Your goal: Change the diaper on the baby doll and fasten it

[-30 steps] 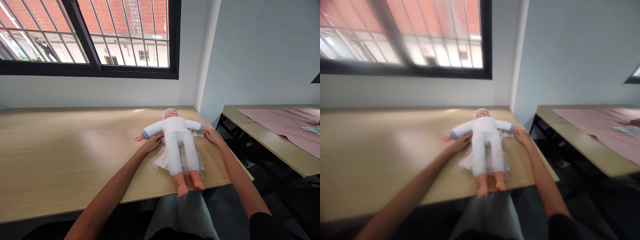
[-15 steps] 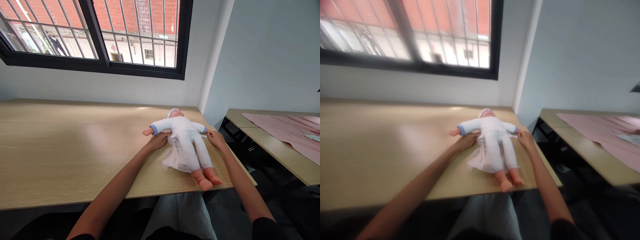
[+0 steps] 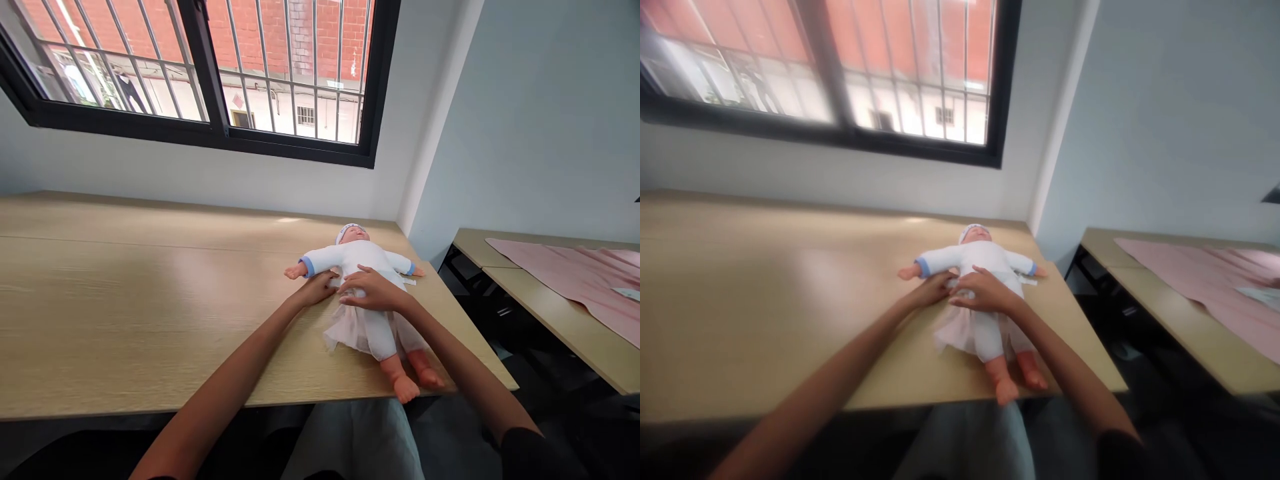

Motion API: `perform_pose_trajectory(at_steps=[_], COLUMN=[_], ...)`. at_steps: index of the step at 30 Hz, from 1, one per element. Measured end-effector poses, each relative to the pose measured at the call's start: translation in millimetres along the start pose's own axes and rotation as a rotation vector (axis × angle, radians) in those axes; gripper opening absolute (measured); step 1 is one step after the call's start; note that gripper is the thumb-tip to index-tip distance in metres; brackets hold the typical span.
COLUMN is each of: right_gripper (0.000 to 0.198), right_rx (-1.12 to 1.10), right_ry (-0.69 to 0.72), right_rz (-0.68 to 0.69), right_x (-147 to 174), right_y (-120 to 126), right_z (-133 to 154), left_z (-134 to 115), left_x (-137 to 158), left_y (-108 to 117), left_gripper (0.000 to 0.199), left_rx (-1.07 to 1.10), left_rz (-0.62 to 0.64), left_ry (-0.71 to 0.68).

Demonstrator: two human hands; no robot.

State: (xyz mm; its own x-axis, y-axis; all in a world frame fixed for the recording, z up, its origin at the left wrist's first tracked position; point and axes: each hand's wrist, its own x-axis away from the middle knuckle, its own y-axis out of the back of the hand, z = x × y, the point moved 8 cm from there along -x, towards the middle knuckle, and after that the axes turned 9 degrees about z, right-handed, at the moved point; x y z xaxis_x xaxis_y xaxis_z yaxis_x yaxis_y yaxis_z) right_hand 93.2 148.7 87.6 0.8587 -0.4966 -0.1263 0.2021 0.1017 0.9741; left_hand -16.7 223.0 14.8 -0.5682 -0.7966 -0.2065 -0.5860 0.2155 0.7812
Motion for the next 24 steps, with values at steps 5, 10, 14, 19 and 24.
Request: perform_pose_trajectory(at_steps=[5,10,14,19,24], right_gripper=[0.027,0.045,0.042,0.018,0.023], right_rx=[0.403,0.506,0.526,0.494,0.475], right_ry=[-0.322,-0.420,-0.438,-0.450,-0.487], right_rz=[0.305,0.269,0.269,0.234,0.201], right_x=[-43,-59,-65,-70,-65], right_y=[-23,-21,-24,-22,-13], right_z=[-18,-32,-40,-48,-53], left_z=[-2,-5,0,2,12], left_x=[2,7,9,8,8], left_y=[14,25,27,33,45], left_gripper=[0.019,0.022,0.022,0.021,0.023], left_rx=[-0.148,-0.145,-0.132,-0.066,0.297], left_rz=[-0.084,-0.014,0.003,-0.026,-0.191], left_ry=[-0.015,-0.011,0.072,0.089,0.122])
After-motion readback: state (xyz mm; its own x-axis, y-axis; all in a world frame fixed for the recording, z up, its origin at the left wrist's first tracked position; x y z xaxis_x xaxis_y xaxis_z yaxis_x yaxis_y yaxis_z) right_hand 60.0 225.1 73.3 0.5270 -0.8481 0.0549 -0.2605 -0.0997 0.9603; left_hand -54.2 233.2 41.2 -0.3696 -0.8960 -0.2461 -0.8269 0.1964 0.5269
